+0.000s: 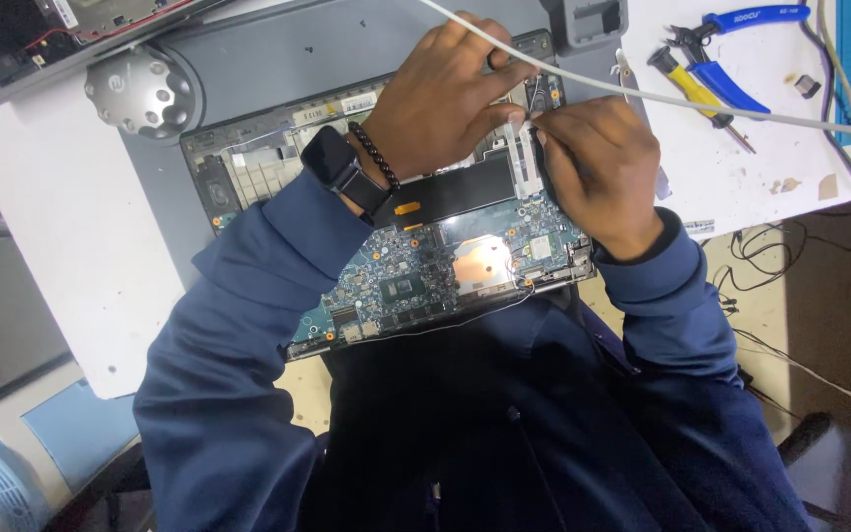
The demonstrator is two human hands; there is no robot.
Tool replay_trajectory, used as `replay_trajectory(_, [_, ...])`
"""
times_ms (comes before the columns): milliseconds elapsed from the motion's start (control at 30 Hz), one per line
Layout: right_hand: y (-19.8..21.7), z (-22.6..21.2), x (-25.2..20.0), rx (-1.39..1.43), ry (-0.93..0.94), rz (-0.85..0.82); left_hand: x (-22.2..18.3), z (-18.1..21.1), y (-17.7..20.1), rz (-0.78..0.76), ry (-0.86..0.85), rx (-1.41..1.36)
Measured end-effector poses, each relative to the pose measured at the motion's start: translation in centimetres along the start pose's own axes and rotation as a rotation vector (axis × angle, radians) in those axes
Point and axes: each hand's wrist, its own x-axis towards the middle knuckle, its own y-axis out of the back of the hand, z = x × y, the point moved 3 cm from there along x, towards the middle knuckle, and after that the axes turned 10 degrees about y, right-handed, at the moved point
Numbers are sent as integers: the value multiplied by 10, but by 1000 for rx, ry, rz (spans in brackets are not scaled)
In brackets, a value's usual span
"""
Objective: Repairing a laptop by connecting internal ribbon cables and components to the motherboard
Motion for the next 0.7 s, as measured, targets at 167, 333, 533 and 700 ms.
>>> replay_trajectory(167, [-4,-1,-2,-7,36,-45,2,-2,4,22,-1,-87])
replay_trajectory(333, [-2,-4,0,-21,3,-45,1,-6,1,26,-19,-83])
replay_trajectory(533, [0,-5,-1,-68,-28,76,-2,-12,-3,3,-11,-95])
replay_trajectory(700, [2,-5,-2,-93,-49,113,-2,-8,0,43,-24,-92])
